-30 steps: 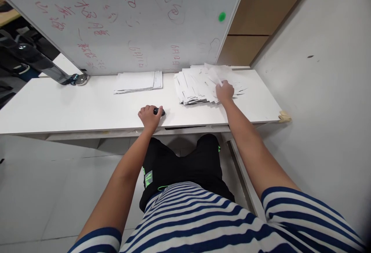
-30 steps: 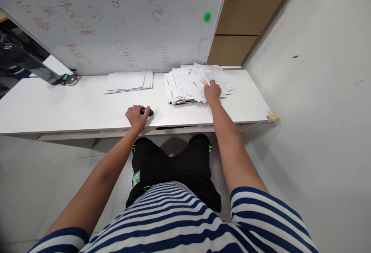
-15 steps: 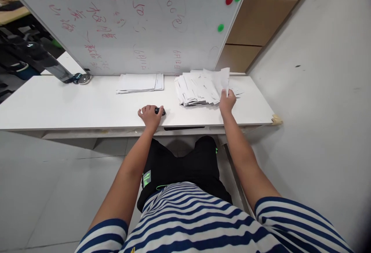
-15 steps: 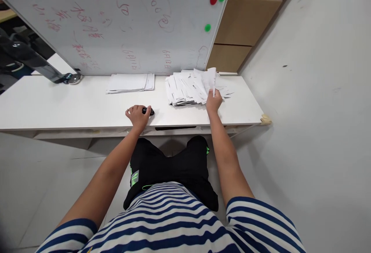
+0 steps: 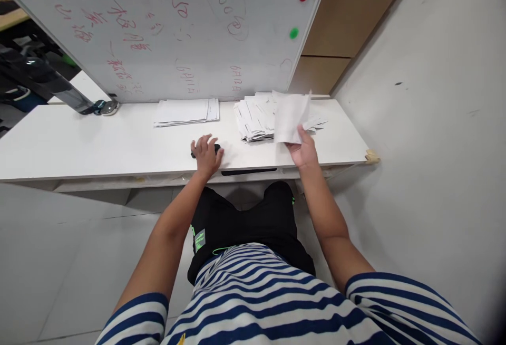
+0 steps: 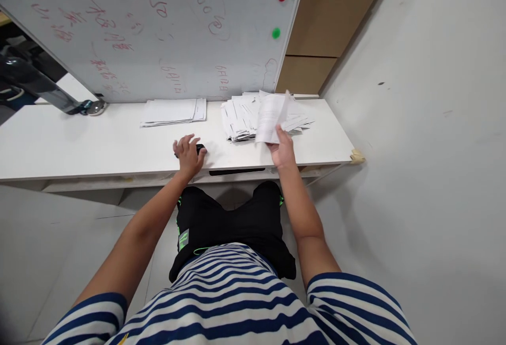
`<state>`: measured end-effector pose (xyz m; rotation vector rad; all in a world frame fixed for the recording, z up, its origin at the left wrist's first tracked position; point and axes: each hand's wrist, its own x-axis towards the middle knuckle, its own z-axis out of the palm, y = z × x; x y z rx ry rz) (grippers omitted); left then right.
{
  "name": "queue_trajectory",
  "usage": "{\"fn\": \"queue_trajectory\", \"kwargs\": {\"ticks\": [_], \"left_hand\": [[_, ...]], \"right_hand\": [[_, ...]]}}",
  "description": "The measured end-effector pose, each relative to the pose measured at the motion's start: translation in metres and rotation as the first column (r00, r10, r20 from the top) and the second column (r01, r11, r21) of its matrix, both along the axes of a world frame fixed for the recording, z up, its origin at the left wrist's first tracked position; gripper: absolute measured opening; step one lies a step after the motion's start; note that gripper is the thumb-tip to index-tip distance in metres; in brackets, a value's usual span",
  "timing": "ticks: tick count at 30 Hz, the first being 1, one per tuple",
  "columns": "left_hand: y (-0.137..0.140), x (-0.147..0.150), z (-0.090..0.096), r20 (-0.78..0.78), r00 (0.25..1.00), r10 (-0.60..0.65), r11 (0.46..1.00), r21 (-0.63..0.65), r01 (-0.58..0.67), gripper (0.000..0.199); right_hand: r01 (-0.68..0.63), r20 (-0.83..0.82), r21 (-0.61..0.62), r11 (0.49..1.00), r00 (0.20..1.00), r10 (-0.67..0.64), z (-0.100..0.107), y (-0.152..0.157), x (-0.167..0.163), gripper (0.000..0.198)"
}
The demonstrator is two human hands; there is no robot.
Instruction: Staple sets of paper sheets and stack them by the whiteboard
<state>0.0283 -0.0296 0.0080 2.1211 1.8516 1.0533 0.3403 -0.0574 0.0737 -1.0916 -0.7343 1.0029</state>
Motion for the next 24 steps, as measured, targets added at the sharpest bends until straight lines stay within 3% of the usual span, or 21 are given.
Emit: {"fn": "queue_trajectory", "kwargs": {"ticks": [2,3,4,6,8,9,11,13,14,16,17,19,24], "left_hand": [[-0.008,0.012,0.006,0.214,0.96,-0.179,0.98,-0.049,0.194,0.059],[-0.013,0.02,0.01,0.369,0.904,-0.216,0.96,-0.09,0.266,0.065],[-0.019,0.027,0.014,0.528,0.824,-0.207,0.933,-0.147,0.329,0.07],[-0.031,0.038,0.021,0.755,0.639,-0.151,0.831,-0.254,0.496,0.075],[-0.041,0.044,0.026,0.857,0.51,-0.078,0.723,-0.303,0.621,0.068],[-0.045,0.045,0.026,0.872,0.487,-0.039,0.702,-0.323,0.635,0.061],[-0.048,0.045,0.024,0.845,0.534,0.026,0.74,-0.375,0.558,0.047],[-0.044,0.044,0.019,0.711,0.703,0.005,0.836,-0.389,0.388,0.033],[-0.04,0.044,0.016,0.587,0.809,-0.032,0.882,-0.364,0.299,0.027],[-0.029,0.047,0.008,0.274,0.954,-0.126,0.931,-0.299,0.209,0.022],[-0.024,0.05,0.004,0.135,0.978,-0.16,0.938,-0.287,0.193,0.024],[-0.016,0.056,-0.004,-0.023,0.985,-0.17,0.943,-0.294,0.156,0.027],[-0.014,0.066,-0.023,-0.138,0.988,-0.071,0.967,-0.254,0.034,0.026]], "right_hand": [[-0.162,-0.09,0.021,0.987,0.982,0.163,0.004,-0.02,-0.016,0.05],[-0.235,-0.128,0.022,0.972,0.963,0.236,0.003,-0.029,-0.022,0.048],[-0.298,-0.164,0.018,0.955,0.941,0.296,0.001,-0.036,-0.027,0.046],[-0.386,-0.216,-0.014,0.922,0.902,0.374,-0.006,-0.046,-0.032,0.046],[-0.441,-0.21,-0.081,0.894,0.884,0.418,-0.014,-0.049,-0.031,0.045],[-0.458,-0.178,-0.126,0.88,0.883,0.434,-0.018,-0.047,-0.028,0.045],[-0.436,-0.037,-0.214,0.874,0.898,0.439,-0.02,-0.037,-0.019,0.045],[-0.248,0.239,-0.252,0.936,0.921,0.308,-0.018,-0.015,-0.006,0.047],[-0.076,0.413,-0.218,0.973,0.896,0.162,-0.016,0.0,0.002,0.048],[0.217,0.716,-0.096,0.971,0.693,-0.084,-0.012,0.035,0.018,0.048],[0.283,0.803,-0.059,0.957,0.583,-0.123,-0.011,0.054,0.025,0.047],[0.329,0.874,-0.079,0.941,0.477,-0.094,-0.012,0.089,0.038,0.046],[0.305,0.891,-0.257,0.917,0.443,0.102,-0.022,0.143,0.049,0.051]]}}
